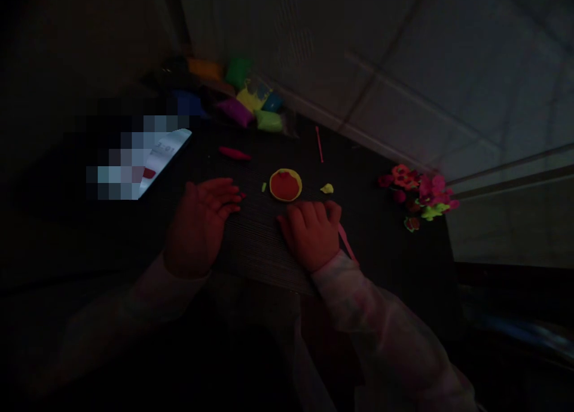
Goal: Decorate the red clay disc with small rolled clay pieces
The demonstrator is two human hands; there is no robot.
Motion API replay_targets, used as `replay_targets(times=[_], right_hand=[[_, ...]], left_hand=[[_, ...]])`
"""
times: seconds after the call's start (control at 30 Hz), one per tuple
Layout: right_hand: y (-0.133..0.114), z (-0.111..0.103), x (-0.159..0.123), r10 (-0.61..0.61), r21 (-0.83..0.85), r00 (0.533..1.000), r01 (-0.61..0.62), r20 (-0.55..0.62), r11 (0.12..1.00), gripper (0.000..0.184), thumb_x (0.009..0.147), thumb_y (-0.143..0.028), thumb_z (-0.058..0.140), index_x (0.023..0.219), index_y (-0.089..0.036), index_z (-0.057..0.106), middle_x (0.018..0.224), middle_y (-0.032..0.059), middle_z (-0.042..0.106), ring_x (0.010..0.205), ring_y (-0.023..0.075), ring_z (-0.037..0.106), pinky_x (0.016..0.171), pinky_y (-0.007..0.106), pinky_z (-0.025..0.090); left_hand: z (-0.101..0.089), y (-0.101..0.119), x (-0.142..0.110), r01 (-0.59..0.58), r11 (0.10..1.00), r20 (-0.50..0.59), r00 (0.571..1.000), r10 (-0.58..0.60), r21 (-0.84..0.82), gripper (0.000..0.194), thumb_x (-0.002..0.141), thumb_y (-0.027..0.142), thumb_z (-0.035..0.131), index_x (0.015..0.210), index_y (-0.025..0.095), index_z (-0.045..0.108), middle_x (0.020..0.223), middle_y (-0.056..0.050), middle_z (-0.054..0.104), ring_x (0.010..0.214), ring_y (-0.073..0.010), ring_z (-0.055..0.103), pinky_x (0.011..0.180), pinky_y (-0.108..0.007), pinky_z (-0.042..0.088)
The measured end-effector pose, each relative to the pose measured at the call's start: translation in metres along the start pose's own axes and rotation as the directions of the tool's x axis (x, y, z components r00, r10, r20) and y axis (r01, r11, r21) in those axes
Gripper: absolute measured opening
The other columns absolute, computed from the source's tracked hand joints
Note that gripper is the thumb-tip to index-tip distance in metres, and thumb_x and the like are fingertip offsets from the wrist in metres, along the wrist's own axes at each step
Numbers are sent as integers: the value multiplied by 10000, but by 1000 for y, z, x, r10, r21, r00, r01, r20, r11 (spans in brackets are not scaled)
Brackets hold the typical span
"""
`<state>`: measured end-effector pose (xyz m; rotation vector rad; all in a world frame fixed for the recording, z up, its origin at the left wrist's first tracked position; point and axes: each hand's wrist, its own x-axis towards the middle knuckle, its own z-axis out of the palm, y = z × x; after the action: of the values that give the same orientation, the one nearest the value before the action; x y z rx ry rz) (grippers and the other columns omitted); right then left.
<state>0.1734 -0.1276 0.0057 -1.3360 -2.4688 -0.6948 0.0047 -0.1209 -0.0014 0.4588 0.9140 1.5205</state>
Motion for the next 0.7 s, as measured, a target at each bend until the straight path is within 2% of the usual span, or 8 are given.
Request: replay_targets(times=[0.13, 0.33, 0.53, 0.7], right_hand=[[-5, -6, -6, -21, 25, 1000, 20, 23, 999, 154, 786, -320, 494, 805, -172, 531, 736, 34, 601, 693, 161, 474, 732, 355, 292], [-1, 1, 0, 47, -10, 999, -47, 14, 999, 201, 796, -340, 469, 838, -159, 545, 794, 60, 600, 732, 180, 470, 722, 359, 286], [-10, -6, -9, 31, 68, 997, -36, 68, 997, 174, 794, -329, 478, 816, -168, 540, 771, 45, 601, 715, 167, 476, 734, 357, 291], [-4, -4, -3, 123, 98, 991, -128, 46, 987, 200, 797, -351, 464, 836, -167, 531, 797, 52, 581, 741, 175, 481, 732, 364, 304]], left_hand=[[0, 0, 0, 3, 1000, 7, 1000, -3, 10, 387, 806, 470, 377, 795, 157, 605, 758, -32, 591, 721, -128, 552, 616, -225, 423], [-1, 0, 0, -4, 1000, 5, 1000, 4, 6, 376, 804, 459, 376, 782, 158, 601, 753, -30, 589, 704, -122, 551, 610, -223, 425], [0, 1, 0, 5, 1000, 2, 1000, -5, 25, 367, 808, 449, 366, 794, 160, 593, 767, -34, 584, 722, -126, 549, 615, -225, 425], [0, 1, 0, 5, 999, -6, 1000, -4, 36, 380, 810, 460, 354, 785, 162, 587, 760, -33, 581, 709, -123, 550, 610, -225, 428]])
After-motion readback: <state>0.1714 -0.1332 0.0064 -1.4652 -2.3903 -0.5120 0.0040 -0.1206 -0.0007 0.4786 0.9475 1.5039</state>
